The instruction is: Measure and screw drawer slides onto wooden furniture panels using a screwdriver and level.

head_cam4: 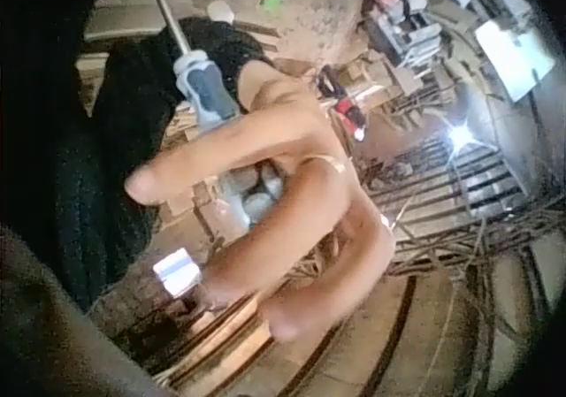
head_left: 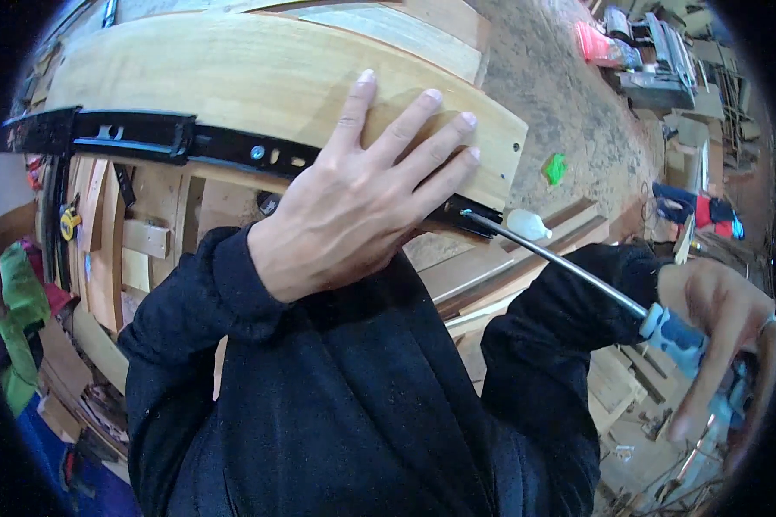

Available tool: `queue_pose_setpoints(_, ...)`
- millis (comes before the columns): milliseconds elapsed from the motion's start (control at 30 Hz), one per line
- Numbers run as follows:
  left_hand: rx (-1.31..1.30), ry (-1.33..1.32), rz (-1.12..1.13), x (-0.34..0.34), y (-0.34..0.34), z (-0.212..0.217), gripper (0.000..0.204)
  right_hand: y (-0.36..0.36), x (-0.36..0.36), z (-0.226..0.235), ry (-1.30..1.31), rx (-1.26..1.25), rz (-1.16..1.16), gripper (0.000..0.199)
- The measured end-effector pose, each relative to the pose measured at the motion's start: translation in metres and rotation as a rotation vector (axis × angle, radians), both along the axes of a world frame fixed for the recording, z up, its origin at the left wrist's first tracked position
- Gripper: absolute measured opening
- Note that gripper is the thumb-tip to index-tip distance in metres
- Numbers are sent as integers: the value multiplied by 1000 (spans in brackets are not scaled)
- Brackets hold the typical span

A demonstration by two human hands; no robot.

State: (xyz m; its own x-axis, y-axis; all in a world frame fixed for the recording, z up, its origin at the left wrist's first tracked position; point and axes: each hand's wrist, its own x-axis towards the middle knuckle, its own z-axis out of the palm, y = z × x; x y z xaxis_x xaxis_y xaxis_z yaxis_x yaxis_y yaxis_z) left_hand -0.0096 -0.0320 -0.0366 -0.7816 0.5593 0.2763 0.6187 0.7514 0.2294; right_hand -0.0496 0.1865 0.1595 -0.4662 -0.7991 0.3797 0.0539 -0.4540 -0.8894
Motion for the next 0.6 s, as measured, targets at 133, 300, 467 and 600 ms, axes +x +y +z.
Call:
queue_pose_setpoints(133,-23,-115,-39,0,-4,9,98,5,-10,4,93,-38,113,13)
queue_pose_setpoints(300,-77,9,-65,-1,-1,4,79,-47,-73,-30,377,-710,825,11)
queue_pose_setpoints(467,-19,-41,-6,5,-2,0,87,-34,-72,-22,175,-551,1142,20)
queue_pose_setpoints(600,-54,7,-8,5,0,3,73,-25,-64,-28,144,-602,901,15)
